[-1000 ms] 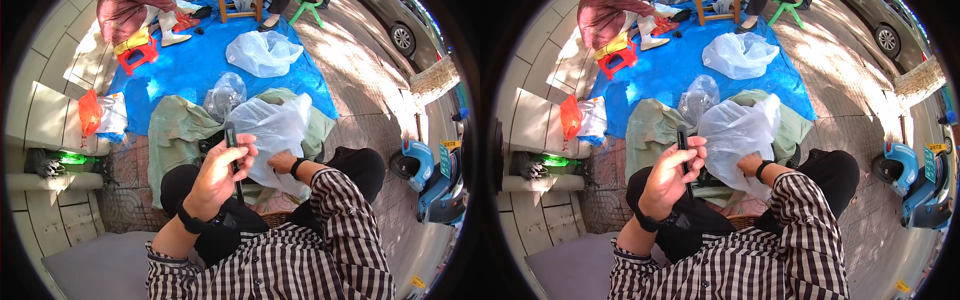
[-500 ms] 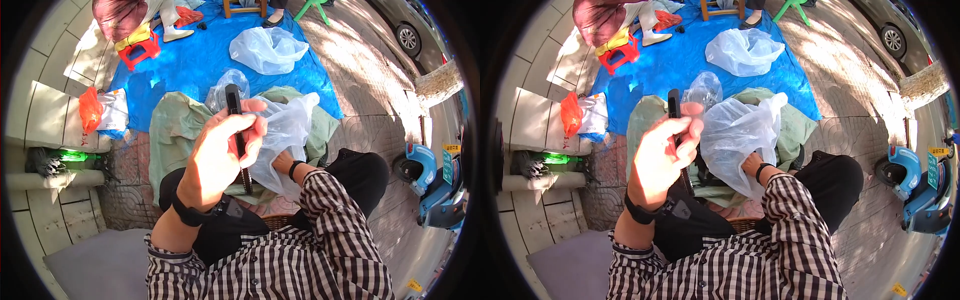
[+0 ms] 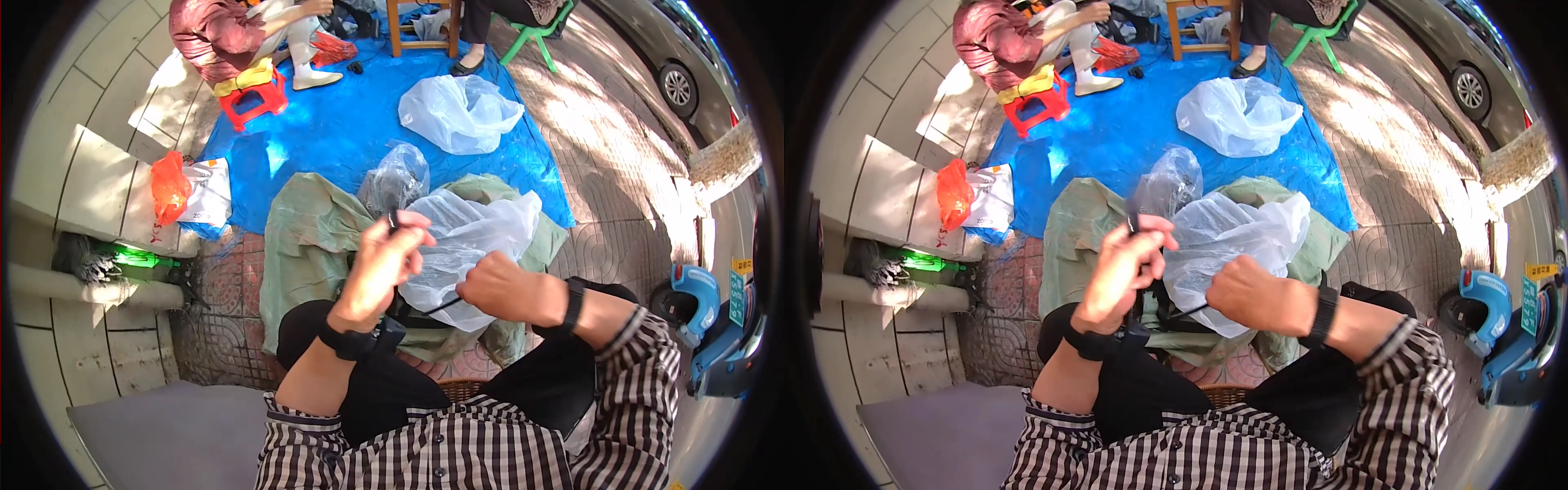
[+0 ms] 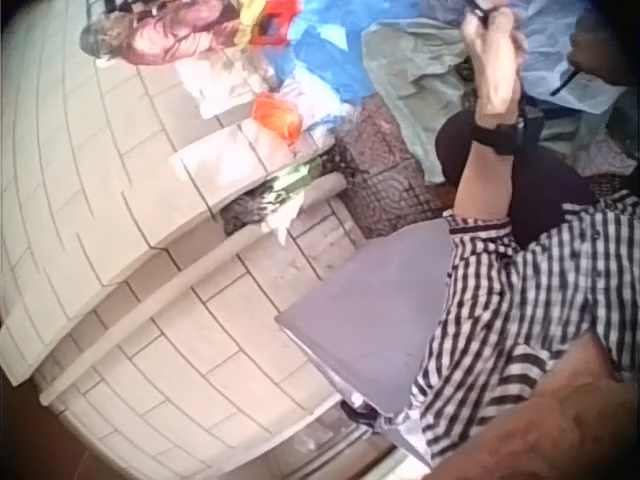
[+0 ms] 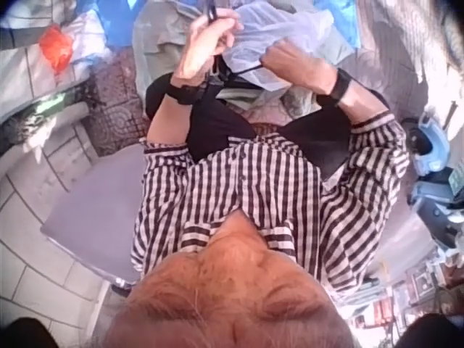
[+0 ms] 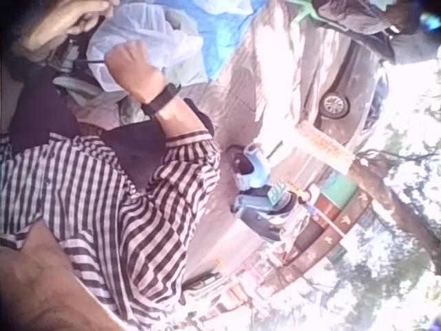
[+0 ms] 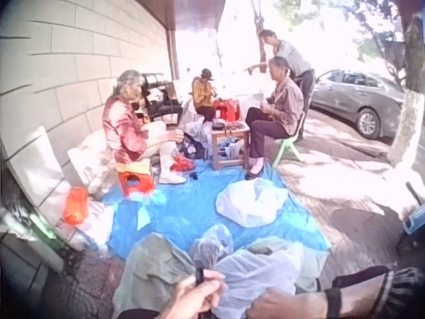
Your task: The recorder is shown assembling or inspecting small black plastic components, possibly for footwear or related gear.
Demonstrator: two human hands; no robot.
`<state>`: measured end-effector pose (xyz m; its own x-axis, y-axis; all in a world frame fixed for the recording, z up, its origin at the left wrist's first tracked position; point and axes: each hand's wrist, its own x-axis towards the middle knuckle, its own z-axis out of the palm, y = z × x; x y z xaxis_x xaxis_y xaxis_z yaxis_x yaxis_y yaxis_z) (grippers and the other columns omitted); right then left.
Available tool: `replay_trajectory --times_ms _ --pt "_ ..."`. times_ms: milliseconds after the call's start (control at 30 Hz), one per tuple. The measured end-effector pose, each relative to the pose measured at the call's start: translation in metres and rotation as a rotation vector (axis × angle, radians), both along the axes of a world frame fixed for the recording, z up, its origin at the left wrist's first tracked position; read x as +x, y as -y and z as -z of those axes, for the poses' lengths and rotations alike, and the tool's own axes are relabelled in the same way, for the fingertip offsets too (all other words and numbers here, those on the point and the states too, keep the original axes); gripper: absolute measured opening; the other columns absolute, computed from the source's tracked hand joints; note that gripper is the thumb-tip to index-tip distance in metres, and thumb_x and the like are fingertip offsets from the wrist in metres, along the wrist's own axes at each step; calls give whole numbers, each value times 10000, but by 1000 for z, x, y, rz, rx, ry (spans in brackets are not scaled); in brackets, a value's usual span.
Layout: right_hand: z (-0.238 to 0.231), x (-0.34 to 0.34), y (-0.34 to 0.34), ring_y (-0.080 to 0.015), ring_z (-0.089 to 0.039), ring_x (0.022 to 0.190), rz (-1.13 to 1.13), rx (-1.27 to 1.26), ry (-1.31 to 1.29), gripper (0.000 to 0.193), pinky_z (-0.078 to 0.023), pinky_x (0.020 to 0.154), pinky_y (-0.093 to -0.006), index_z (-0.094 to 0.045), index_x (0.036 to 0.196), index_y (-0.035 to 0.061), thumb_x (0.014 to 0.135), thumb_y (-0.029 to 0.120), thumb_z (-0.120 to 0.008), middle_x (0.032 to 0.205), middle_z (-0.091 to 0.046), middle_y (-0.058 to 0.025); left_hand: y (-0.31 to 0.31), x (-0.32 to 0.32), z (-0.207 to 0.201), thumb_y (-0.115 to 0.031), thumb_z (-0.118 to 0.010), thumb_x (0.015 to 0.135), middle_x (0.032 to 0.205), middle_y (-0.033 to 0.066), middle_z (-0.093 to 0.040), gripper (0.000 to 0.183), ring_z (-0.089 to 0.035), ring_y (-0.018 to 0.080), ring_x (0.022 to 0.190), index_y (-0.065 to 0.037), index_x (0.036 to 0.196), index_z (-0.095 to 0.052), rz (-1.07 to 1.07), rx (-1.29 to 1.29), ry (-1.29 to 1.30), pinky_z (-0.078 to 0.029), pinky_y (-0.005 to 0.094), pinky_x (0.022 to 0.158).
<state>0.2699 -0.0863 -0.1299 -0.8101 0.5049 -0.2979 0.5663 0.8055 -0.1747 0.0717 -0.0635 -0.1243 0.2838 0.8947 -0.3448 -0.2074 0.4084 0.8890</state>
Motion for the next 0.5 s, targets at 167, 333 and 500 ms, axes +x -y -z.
replay_trajectory --times_ms 167,333,500 --pt "-74 -22 -4 -188 -594 621 -94 493 90 81 -423 586 -309 -566 730 75 683 131 -601 657 -568 -47 20 8 -16 -161 -461 921 647 10 -519 191 -431 71 500 -2 924 -568 234 279 -340 -370 244 466" --pt "-88 -41 -14 -171 -597 577 -48 504 -110 81 -400 514 -320 -571 711 77 730 156 -582 641 -591 -55 34 -23 -58 -119 -470 926 694 39 -561 269 -441 53 485 -5 1169 -489 179 101 -3 -363 192 455" --pt "-90 -52 -34 -302 -601 603 68 332 -600 183 -476 519 -398 -560 888 14 751 121 -618 650 -584 -121 37 -64 -57 -78 -529 879 714 19 -535 320 -449 46 540 6 1187 -505 -22 192 -54 -361 190 478"
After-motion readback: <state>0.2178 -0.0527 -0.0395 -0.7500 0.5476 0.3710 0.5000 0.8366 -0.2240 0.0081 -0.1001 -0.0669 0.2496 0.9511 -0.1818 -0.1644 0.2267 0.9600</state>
